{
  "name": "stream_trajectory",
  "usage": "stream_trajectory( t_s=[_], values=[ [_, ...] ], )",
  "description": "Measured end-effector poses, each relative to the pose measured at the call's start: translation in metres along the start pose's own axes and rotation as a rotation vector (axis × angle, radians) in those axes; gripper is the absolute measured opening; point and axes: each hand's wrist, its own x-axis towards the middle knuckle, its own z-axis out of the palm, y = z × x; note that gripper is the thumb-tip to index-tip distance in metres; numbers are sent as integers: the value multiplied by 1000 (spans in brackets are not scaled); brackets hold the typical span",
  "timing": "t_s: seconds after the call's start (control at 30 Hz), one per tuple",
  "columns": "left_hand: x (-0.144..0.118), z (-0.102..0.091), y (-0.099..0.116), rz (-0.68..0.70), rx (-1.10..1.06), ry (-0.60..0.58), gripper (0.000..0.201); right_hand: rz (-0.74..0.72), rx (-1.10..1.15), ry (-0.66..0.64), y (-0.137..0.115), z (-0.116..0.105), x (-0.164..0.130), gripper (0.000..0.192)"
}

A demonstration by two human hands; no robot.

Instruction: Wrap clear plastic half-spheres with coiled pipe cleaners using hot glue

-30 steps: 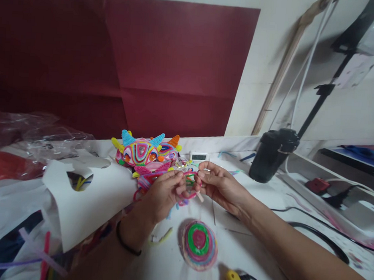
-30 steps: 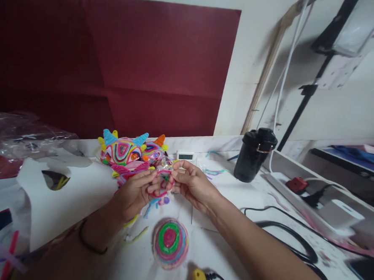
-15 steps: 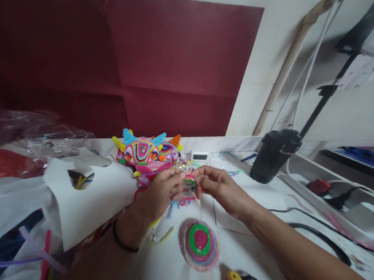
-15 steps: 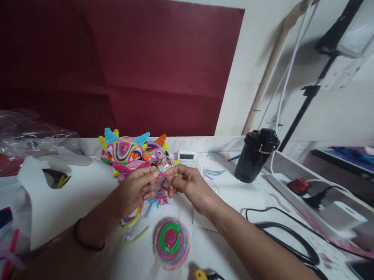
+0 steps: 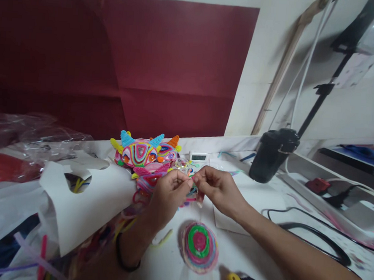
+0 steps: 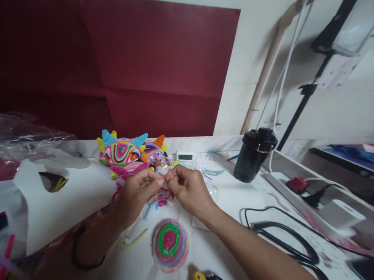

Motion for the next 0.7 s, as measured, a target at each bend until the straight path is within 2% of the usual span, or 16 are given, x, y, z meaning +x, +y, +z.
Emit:
stream_trajectory(
  t_s=[0.2,0.43,0.53,0.7],
  values=[
    [-2,2,-7,160,149,106,13,-43,-52,86,2,9,4,16],
    [-3,0,-10,198,148,190,7,-102,-152,137,0,17,8,15],
    [-1,-2,-12,181,145,189,6,-53,-16,92,-2,13,10,18],
    [4,-2,-13,85,22,166,9,124,265,-78,-11,0,8,26]
  ],
)
